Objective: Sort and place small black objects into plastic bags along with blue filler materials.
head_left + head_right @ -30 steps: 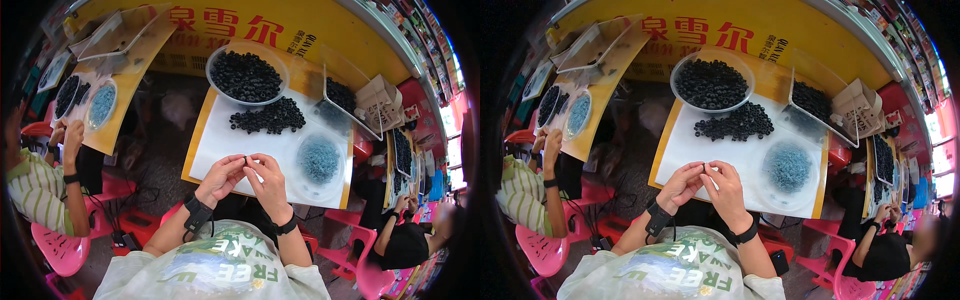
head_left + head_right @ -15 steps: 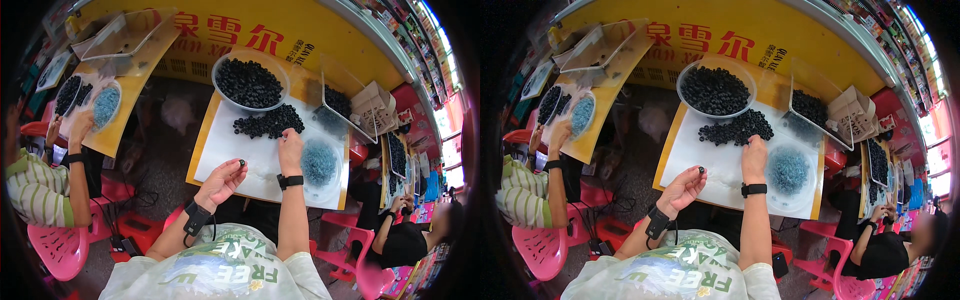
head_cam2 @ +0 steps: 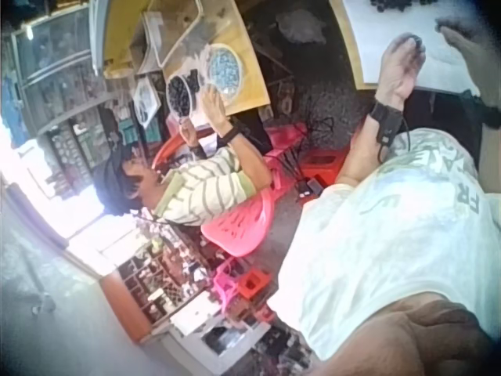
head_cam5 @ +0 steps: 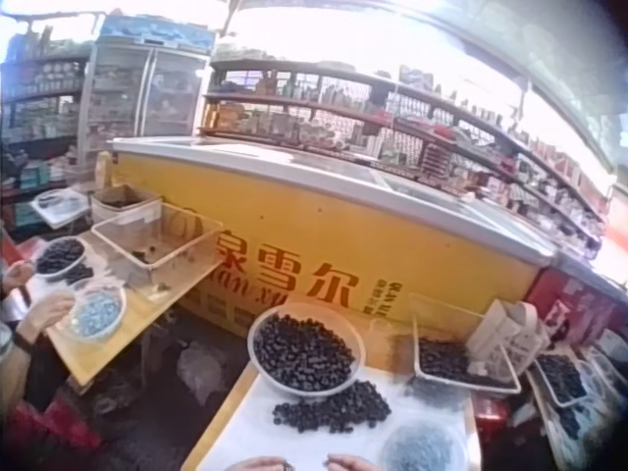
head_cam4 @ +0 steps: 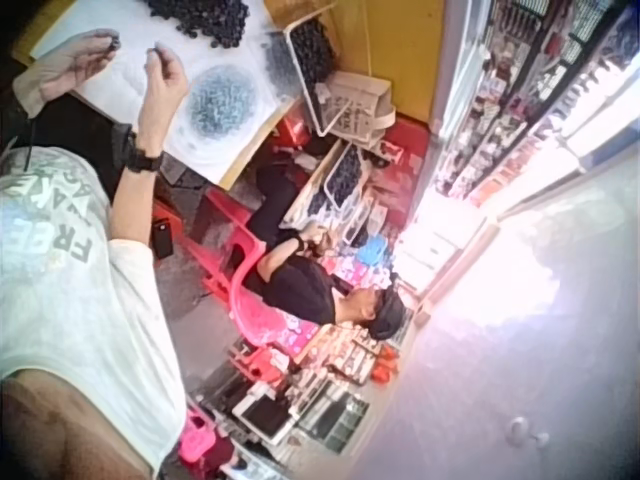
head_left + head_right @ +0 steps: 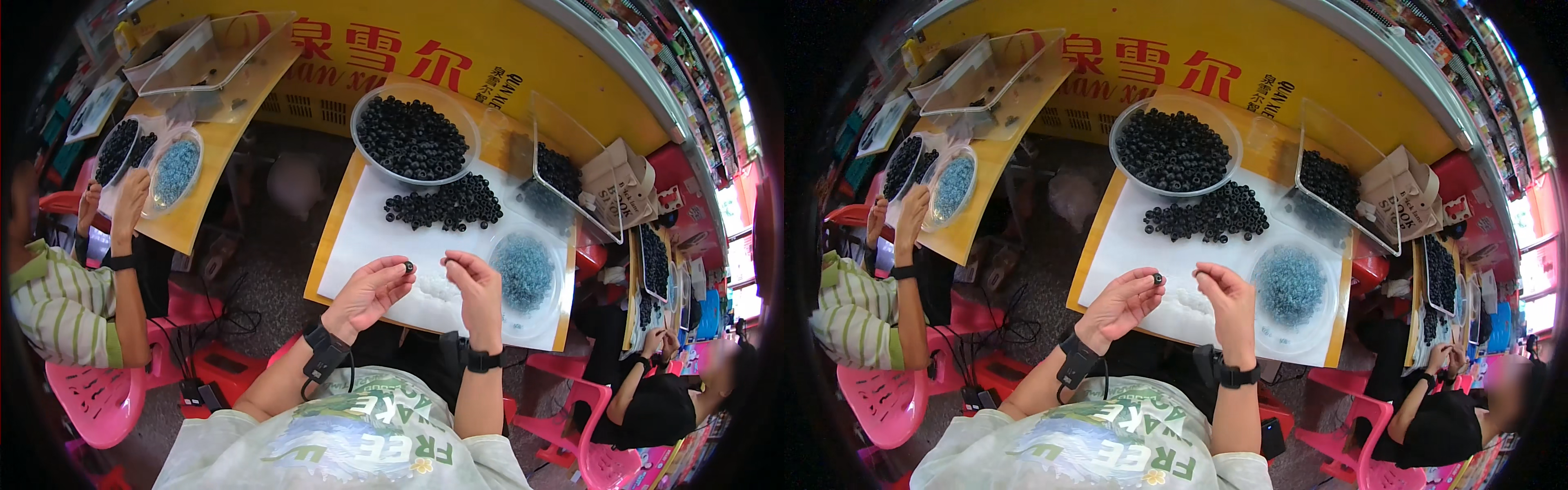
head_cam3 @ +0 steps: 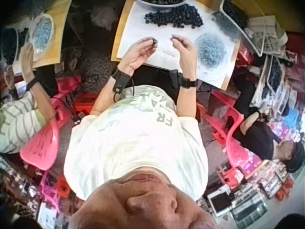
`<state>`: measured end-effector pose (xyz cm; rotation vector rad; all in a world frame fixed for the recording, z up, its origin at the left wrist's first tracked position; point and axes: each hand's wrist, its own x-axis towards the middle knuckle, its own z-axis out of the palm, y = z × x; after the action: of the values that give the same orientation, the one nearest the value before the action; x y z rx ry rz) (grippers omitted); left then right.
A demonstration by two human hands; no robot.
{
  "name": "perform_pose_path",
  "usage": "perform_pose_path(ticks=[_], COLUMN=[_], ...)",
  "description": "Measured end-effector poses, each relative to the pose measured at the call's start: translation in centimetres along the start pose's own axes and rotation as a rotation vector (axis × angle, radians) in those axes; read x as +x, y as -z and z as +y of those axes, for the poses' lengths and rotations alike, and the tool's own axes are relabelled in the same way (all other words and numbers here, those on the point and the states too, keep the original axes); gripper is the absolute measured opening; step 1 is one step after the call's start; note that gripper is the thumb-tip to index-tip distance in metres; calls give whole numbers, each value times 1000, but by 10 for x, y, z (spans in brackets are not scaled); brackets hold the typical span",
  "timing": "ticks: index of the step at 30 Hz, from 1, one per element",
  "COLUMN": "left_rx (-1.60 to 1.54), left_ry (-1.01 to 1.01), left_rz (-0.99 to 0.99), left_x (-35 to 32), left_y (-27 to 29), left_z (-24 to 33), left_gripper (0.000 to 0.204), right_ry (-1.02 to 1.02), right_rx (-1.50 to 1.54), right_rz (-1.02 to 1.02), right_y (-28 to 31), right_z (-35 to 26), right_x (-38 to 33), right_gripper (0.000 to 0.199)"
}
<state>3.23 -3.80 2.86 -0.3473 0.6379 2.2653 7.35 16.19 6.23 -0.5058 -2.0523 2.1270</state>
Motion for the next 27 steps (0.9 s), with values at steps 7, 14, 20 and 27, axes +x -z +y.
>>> perform_pose_path(ticks=[7, 14, 20, 27], left_rx=[104, 122, 160, 245], left_ry=[-9, -23, -32, -73], left_rz=[-52, -82, -93, -78], left_x=[1, -2, -2, 0], left_y=[-22, -30, -34, -32], left_z=[-1, -4, -6, -9], left_gripper=[19, 16, 15, 15], right_ry=[-26, 121, 245, 449], right_rx=[265, 79, -91, -375], right_rz=[-77, -13, 60, 106], right_y=[-5, -10, -12, -15], right_z=[-17, -17, -17, -25], right_x=[-27, -33, -37, -40], right_gripper=[18, 18, 18, 17])
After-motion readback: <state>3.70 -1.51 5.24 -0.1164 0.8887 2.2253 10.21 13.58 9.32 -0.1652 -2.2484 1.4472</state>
